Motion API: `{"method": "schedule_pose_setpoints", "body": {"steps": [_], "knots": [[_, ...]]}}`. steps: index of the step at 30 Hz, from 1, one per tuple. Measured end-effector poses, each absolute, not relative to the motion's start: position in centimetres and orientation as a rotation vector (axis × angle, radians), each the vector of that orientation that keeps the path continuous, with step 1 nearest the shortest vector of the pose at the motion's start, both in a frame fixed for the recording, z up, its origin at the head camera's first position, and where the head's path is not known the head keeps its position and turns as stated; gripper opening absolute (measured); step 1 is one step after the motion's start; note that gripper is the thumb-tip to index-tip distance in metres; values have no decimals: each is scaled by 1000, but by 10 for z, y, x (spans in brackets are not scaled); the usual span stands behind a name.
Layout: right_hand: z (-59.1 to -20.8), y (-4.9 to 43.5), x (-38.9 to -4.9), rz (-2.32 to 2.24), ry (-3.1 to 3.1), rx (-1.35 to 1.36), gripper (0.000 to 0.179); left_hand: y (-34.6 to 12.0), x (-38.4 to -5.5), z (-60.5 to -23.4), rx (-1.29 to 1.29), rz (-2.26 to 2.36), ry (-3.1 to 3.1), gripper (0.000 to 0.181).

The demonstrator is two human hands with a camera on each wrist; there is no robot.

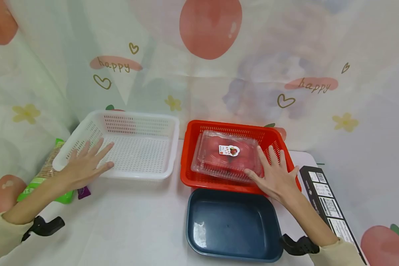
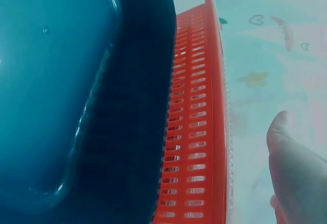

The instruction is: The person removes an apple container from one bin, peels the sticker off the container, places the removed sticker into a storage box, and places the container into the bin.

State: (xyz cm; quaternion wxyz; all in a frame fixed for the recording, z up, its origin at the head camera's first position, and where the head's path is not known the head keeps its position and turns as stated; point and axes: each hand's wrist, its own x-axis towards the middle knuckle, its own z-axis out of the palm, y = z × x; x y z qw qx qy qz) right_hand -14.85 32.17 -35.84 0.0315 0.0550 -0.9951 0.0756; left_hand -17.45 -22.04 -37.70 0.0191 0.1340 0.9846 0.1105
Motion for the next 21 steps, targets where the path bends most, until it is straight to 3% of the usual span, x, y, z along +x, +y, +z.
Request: {"method": "schedule_pose_setpoints", "body": {"steps": [21], "knots": [[-357,325,-159,456,-3065,248,89,-192,-179,-380,560,752,2904,74]]}}
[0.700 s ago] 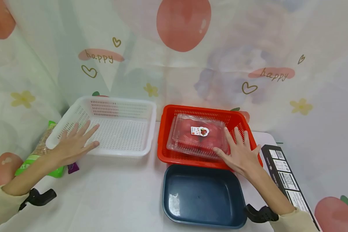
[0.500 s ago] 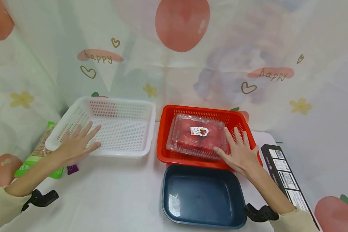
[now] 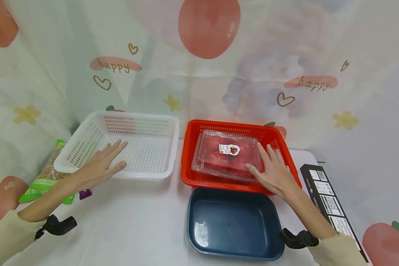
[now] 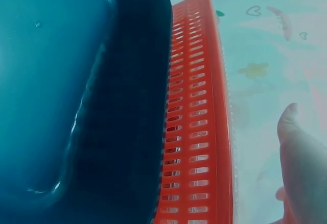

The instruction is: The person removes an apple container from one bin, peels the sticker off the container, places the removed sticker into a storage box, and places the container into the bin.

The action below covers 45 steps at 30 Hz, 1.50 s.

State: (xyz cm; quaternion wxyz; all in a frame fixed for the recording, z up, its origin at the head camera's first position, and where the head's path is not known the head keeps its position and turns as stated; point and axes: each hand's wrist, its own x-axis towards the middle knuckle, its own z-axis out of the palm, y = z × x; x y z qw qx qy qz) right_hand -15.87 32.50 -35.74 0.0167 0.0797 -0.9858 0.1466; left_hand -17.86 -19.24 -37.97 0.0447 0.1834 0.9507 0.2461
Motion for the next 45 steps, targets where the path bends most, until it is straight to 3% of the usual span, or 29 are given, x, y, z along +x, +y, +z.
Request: {"method": "schedule_pose_setpoints", "body": {"steps": [19,28,45], "knots": [[-356,330,-164,659,-3105,307,91,-151,-178,-367,732,1176,2681,68],[-355,336,-173,876,-3061,406,89,-102,-159,-354,741,1506,2433,74],[-357,341,-184,1072,-3042,319,85,-25,-153,-375,719,1719,2401,79]]}}
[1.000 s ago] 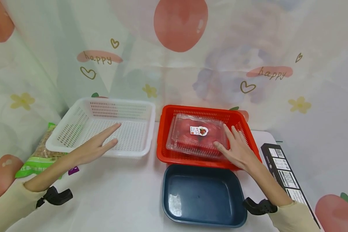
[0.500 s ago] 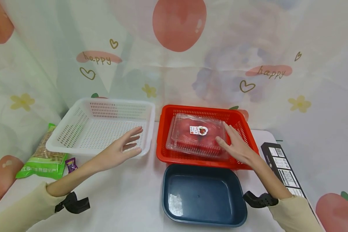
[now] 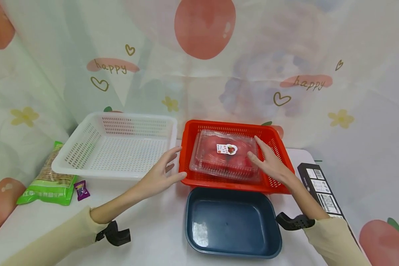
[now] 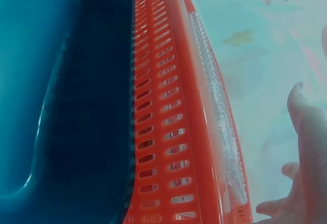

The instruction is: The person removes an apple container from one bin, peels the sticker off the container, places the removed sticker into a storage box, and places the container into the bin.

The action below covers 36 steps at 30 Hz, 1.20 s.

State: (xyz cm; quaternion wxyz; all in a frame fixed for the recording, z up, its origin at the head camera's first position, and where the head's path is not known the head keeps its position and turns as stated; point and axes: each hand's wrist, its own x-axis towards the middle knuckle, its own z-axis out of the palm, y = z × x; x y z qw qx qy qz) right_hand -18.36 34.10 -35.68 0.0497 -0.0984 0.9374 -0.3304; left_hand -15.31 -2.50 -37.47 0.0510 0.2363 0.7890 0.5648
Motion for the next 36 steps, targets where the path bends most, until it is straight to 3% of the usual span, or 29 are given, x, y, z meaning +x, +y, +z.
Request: {"method": "schedule_pose_setpoints", "body": {"steps": [18,36], "knots": [[-370,338,-209,-1048,2803,-262,93,29,-165,-423,415,2070,2387,90],[-388,343,-207,-1184,2630,-53,96,35,-166,-437,419,2084,2433,90]]}}
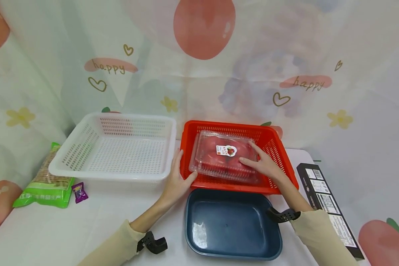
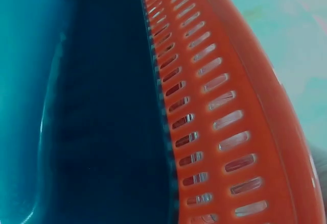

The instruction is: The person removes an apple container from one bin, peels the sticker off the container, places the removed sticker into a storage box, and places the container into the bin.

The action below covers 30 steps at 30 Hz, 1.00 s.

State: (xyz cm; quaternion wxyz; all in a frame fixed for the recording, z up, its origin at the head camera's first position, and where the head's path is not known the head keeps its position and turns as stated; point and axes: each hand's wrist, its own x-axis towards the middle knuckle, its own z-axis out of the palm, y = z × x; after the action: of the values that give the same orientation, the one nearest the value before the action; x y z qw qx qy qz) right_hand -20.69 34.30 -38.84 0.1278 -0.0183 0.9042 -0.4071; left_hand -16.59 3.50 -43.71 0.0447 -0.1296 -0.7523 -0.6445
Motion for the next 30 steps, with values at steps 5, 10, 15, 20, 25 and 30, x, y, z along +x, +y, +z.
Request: {"method": "schedule_pose_setpoints", "body": {"steps": [5,10,15,20,25,30], "knots": [[-392,343,-210,-1196,2635,-81,94,35,-166,-438,-401,-1964,-2279,91],[-400,342,-207,-1235,2594,-92,93,33,-162,-441,-388,-1962,-2292,94],[-402,345,-201,-1287,2560,-86,93,34,-160,-444,-395,-1994,-2302,95],[-399,346,-201,-1291,2561,-81,94,35,-161,-444,-382,-2014,-2304,95],[-396,345,-204,-1265,2562,-73,94,34,-162,-444,-362,-2034,-2303,95],[-392,345,-207,-1271,2557,-77,95,32,-165,-443,-381,-2076,-2284,98]]}}
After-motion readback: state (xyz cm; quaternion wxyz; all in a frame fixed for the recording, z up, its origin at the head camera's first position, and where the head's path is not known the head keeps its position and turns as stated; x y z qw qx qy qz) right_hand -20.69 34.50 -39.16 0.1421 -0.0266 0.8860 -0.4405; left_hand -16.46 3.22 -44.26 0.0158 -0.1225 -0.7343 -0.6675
